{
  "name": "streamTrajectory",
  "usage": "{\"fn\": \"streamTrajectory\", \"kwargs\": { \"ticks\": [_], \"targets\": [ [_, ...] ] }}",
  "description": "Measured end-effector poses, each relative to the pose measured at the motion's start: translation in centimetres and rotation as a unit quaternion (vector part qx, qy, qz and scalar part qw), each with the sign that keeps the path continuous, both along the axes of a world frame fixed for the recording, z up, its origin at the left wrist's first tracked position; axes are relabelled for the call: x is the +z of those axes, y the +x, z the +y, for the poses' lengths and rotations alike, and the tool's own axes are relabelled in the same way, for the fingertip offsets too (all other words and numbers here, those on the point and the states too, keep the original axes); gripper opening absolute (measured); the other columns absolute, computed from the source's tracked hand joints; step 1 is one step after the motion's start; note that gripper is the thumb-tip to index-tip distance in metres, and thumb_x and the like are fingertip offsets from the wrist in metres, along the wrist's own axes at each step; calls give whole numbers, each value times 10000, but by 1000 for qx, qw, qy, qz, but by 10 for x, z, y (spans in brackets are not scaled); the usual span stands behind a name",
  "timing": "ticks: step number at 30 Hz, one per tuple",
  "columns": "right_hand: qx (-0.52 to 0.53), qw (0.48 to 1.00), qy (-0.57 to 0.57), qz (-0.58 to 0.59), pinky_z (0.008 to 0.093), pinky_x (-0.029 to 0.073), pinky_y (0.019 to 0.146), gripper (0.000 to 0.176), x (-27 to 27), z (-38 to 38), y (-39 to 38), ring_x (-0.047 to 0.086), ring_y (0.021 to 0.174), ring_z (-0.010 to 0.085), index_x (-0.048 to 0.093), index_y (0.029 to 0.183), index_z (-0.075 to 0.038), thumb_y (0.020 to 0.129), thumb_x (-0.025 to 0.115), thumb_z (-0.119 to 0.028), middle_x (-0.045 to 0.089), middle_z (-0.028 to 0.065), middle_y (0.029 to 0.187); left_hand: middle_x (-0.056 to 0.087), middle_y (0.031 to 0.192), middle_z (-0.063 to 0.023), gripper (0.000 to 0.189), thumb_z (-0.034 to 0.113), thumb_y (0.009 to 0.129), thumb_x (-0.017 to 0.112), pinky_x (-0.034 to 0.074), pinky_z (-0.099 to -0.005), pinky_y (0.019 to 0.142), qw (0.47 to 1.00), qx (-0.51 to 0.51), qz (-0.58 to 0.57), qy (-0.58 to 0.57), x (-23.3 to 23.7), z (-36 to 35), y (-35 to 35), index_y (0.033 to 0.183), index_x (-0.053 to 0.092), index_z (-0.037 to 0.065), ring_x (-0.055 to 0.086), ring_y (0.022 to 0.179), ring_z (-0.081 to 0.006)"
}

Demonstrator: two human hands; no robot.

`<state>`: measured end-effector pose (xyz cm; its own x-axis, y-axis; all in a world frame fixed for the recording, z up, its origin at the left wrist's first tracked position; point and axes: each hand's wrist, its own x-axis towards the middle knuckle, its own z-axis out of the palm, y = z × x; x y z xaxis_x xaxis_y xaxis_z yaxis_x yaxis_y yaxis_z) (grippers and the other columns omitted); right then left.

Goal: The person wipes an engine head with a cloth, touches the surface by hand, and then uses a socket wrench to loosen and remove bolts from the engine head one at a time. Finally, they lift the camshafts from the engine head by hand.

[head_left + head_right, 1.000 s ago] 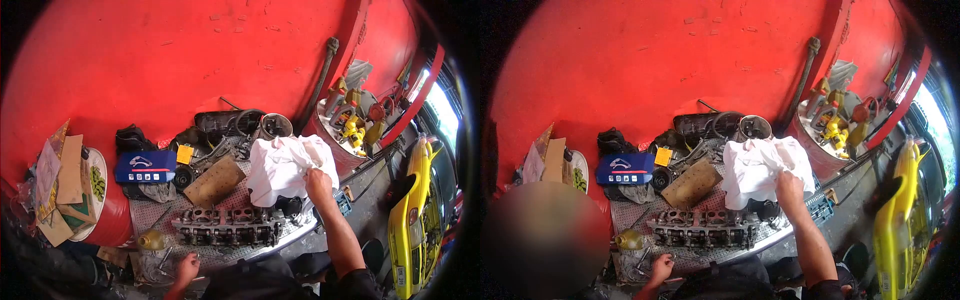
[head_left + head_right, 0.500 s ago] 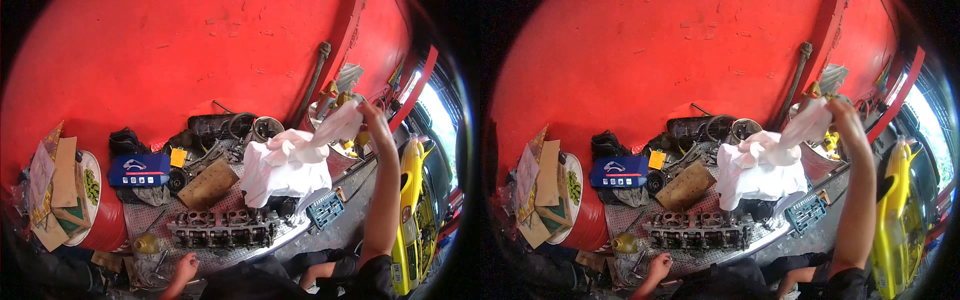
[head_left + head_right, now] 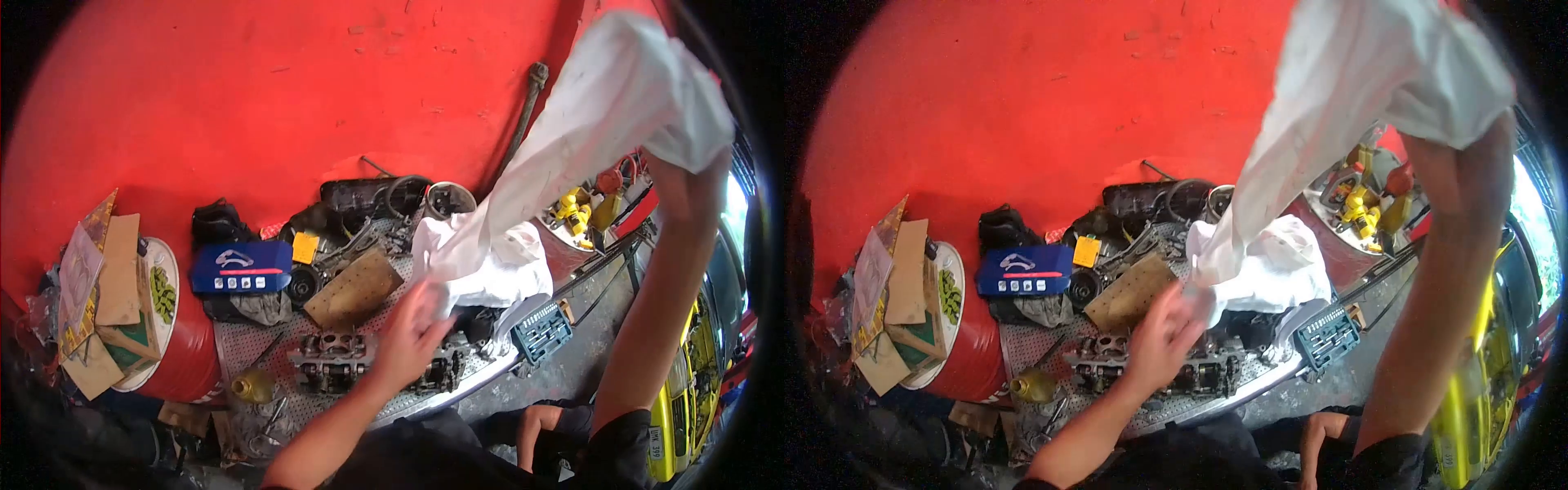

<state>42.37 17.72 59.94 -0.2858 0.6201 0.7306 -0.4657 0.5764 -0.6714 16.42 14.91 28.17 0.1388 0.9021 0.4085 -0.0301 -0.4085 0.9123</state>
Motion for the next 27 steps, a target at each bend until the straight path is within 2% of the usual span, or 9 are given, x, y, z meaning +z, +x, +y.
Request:
{"fn": "streamTrajectory", "kwargs": {
  "ticks": [3,5,8,10,14,17,19,21,27],
  "targets": [
    [40,999,-11,19,433,445,1002,440,-22,-32,-30,552,1151,273,507,1258,35,969,485,-295,551,191,1263,599,1162,-195,385,71,862,639,469,-351,908,996,-22,-3,91,85,47,36,1230,532,34,609,1082,-314],
    [-17,996,-60,65,411,451,983,451,-59,-43,-49,560,1131,258,510,1257,26,968,488,-318,561,181,1246,629,1043,-124,233,97,895,563,487,-353,853,983,-121,-134,16,113,69,46,1119,580,35,623,991,-245],
    [-175,954,-189,155,377,460,953,468,-134,-56,-80,570,1101,234,515,1256,13,966,494,-353,576,166,1221,611,900,-35,248,255,949,477,509,-364,769,630,-420,-601,-254,94,85,65,1048,607,69,604,872,-155],
    [-257,894,-307,202,354,466,934,480,-188,-65,-98,577,1081,218,518,1255,5,964,497,-376,585,156,1204,602,875,-52,212,232,942,483,495,-396,763,641,-408,-611,-222,69,57,75,1030,583,67,599,829,-178],
    [-222,835,-478,159,319,476,902,476,-295,-73,-74,592,1040,201,521,1257,-18,959,519,-390,604,125,1153,603,891,-123,175,126,905,520,457,-365,764,976,-2,-181,-118,27,-22,109,1063,526,51,600,839,-223],
    [-124,788,-594,100,326,479,895,468,-394,-100,-26,580,1051,202,499,1284,-35,954,540,-366,592,83,1144,610,946,-141,178,78,923,475,458,-320,819,984,11,-8,-175,-32,-52,121,1087,521,26,606,899,-232],
    [-226,731,-641,60,357,477,908,488,-431,-130,-13,579,1063,238,486,1297,-33,970,483,-395,583,102,1173,571,1124,-179,230,148,932,471,438,-456,919,993,-43,83,-75,-102,-72,138,1109,527,11,538,1124,-343],
    [-164,668,-700,191,397,478,913,493,-481,-174,27,575,1077,278,490,1295,-31,985,414,-407,582,137,1181,509,1276,-177,325,172,906,481,396,-579,959,874,-95,473,55,-95,-100,145,1157,535,-28,420,1267,-369],
    [-220,647,-730,-4,388,494,811,350,-531,-161,112,606,917,257,580,1067,-26,991,383,-305,621,114,986,382,1398,-272,417,228,800,642,305,-623,1051,819,-315,479,-31,-95,-116,188,1109,645,-51,251,1380,-400]
  ]
}}
